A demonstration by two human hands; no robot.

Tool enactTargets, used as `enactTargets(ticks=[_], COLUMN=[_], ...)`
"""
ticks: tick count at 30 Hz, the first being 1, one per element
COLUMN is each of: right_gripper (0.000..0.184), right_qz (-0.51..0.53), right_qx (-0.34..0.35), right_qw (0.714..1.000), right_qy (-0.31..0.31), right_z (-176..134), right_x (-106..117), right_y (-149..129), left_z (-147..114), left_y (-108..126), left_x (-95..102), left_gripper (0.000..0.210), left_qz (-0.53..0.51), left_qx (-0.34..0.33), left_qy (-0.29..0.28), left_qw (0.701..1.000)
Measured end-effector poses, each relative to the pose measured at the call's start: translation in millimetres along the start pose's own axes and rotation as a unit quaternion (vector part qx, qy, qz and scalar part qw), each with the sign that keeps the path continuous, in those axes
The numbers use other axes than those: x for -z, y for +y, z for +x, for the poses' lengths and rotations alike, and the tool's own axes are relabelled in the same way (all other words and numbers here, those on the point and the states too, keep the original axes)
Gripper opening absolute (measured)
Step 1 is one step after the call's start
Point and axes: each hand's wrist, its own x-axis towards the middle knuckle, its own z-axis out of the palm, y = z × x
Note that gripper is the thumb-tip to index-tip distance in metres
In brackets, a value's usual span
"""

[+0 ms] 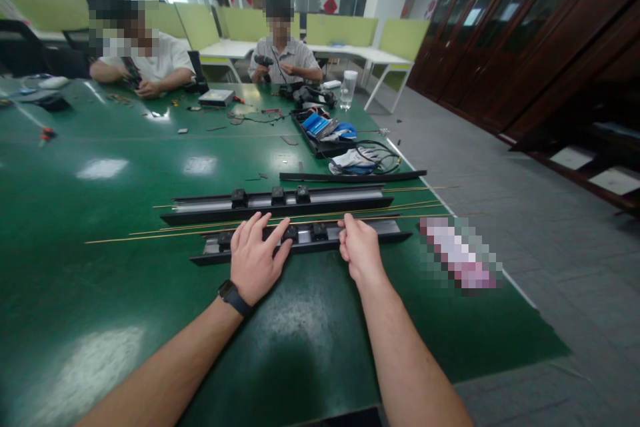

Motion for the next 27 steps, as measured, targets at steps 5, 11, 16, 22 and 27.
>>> enactTargets(ticks=[5,11,16,22,27], right_gripper=[0.031,0.03,0.03,0.026,0.029], right_qz=[0.013,0.019,0.013,0.008,0.009], right_qx=[0.005,0.009,0.012,0.012,0.01], right_qw=[1.0,1.0,1.0,1.0,1.0], right_qy=[0.0,0.009,0.012,0.011,0.007], right_z=[0.2,-0.8,-1.6,-1.5,-1.1], right_x=[0.1,-1.3,-1.3,-1.6,-0.6], right_y=[0.8,0.9,0.3,0.0,0.8], left_z=[-0.4,-0.6,0.2,0.1,-0.3], left_y=[0.1,-0.1,0.9,0.9,0.5], left_x=[0.1,-0.5,0.4,0.0,-0.1], left_gripper=[0.043,0.043,0.043,0.043,0.044], left_qz=[-0.002,-0.006,-0.003,-0.005,-0.004], left_qx=[0.0,0.002,0.001,0.001,-0.001], left_qy=[0.001,0.002,0.0,0.001,0.003], left_qw=[1.0,1.0,1.0,1.0,1.0])
